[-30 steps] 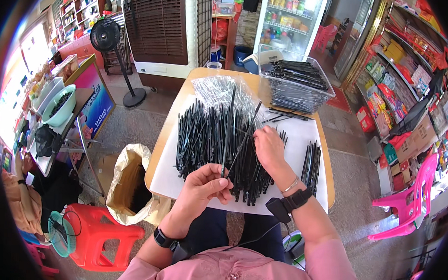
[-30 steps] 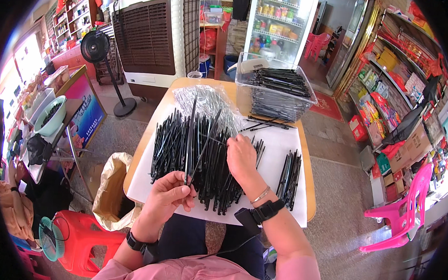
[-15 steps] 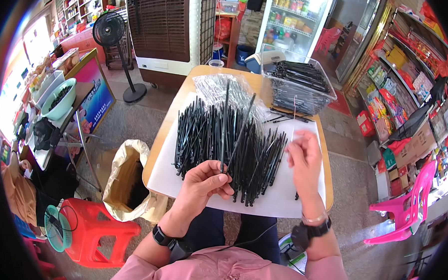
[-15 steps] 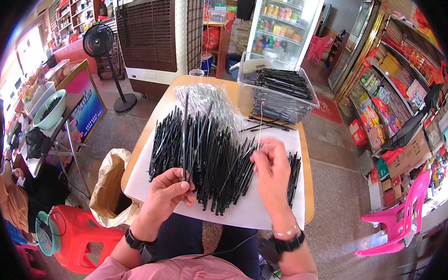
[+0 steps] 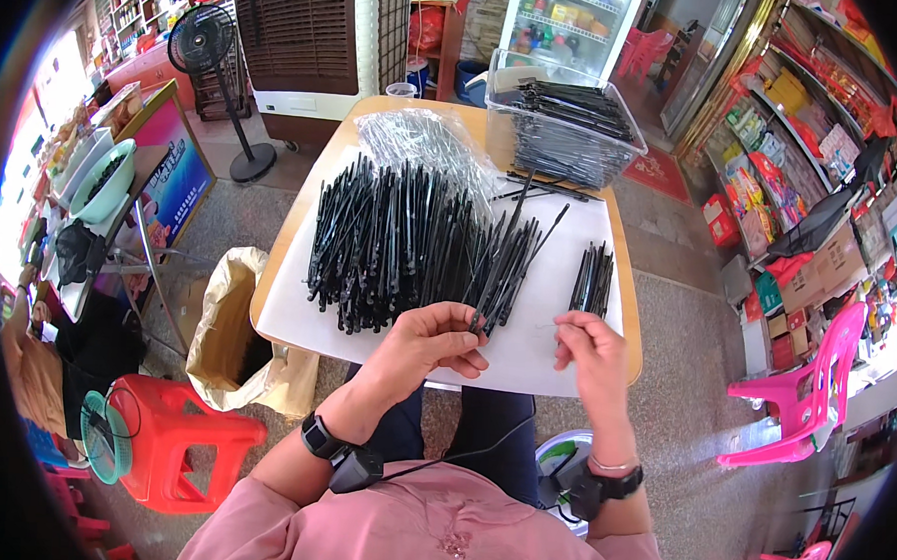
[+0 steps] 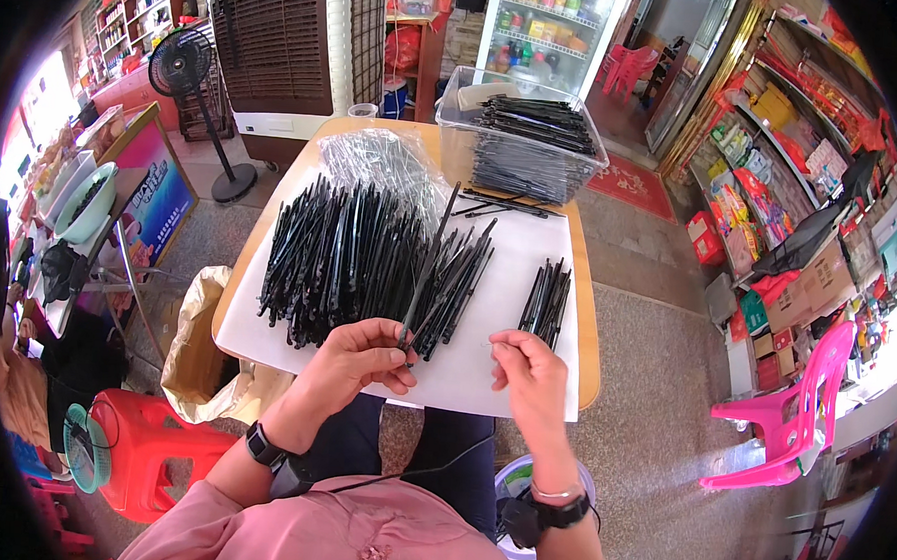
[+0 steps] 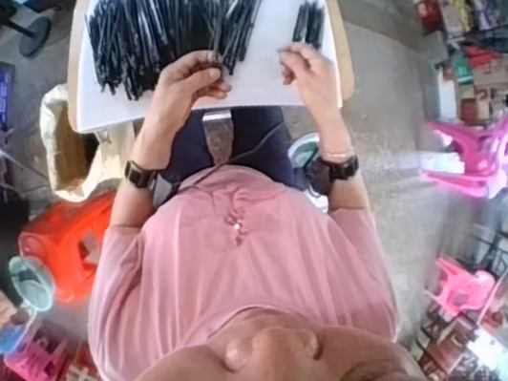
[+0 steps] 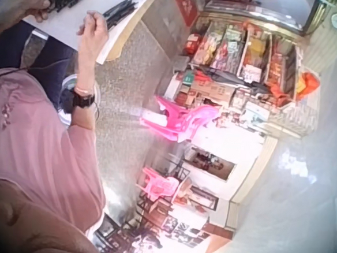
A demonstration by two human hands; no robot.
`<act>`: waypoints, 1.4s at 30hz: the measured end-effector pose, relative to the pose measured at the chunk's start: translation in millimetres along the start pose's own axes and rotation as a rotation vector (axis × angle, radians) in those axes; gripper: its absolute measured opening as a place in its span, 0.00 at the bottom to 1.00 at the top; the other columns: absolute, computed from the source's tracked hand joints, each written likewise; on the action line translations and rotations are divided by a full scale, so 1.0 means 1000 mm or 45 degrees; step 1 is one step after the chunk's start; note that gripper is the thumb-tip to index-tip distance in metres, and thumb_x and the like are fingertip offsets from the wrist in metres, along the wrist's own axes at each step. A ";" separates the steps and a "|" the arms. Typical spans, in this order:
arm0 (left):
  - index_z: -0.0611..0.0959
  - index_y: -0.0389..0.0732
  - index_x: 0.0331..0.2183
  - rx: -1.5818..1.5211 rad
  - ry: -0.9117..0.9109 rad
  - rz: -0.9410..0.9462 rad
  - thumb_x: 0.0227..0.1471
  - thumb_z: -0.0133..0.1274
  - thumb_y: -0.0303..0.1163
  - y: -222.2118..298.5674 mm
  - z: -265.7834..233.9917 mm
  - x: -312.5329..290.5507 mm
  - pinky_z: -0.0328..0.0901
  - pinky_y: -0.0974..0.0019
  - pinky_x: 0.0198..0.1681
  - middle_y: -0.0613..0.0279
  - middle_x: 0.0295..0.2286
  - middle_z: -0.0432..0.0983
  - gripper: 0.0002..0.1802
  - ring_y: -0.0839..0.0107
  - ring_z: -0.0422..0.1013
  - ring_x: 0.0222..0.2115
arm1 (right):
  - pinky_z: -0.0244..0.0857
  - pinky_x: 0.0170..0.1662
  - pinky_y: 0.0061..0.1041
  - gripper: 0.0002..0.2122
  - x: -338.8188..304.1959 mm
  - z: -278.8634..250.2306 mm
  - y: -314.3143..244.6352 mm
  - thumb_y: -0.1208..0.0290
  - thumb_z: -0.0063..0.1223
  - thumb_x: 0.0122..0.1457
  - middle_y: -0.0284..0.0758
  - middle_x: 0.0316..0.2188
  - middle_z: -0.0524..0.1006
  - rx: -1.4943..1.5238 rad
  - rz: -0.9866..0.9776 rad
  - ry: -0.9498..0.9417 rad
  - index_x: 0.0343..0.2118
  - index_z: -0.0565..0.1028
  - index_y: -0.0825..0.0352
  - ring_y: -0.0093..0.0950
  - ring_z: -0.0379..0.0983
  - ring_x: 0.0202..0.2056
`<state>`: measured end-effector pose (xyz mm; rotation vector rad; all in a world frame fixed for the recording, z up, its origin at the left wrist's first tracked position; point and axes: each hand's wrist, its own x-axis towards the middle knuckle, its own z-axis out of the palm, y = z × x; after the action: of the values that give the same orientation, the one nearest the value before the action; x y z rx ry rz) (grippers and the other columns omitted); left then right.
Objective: Sorting and assembling black plastic stems or components at a workshop table.
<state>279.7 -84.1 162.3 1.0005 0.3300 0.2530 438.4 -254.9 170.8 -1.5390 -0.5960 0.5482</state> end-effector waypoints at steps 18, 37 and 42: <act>0.76 0.33 0.40 0.015 -0.129 -0.093 0.51 0.54 0.23 -0.012 0.005 -0.003 0.72 0.72 0.35 0.58 0.32 0.76 0.12 0.71 0.76 0.31 | 0.74 0.30 0.25 0.04 -0.001 0.032 0.016 0.78 0.48 0.56 0.38 0.27 0.75 0.766 0.092 -0.041 0.34 0.71 0.71 0.25 0.75 0.26; 0.75 0.34 0.41 0.110 -0.190 -0.119 0.49 0.54 0.21 -0.012 0.003 -0.006 0.73 0.71 0.33 0.56 0.31 0.77 0.15 0.69 0.76 0.30 | 0.74 0.27 0.24 0.07 0.000 0.035 0.017 0.75 0.49 0.57 0.39 0.26 0.75 0.724 0.213 -0.054 0.35 0.70 0.73 0.26 0.75 0.24; 0.75 0.34 0.42 0.144 -0.189 -0.115 0.49 0.54 0.21 -0.012 0.002 -0.006 0.73 0.72 0.32 0.56 0.31 0.77 0.15 0.70 0.76 0.29 | 0.74 0.26 0.24 0.07 0.001 0.035 0.018 0.75 0.50 0.56 0.39 0.26 0.75 0.710 0.247 -0.061 0.35 0.70 0.73 0.26 0.75 0.24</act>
<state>275.6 -94.2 154.1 1.1061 0.2558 0.0782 416.5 -228.4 150.7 -1.0585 -0.2920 0.8228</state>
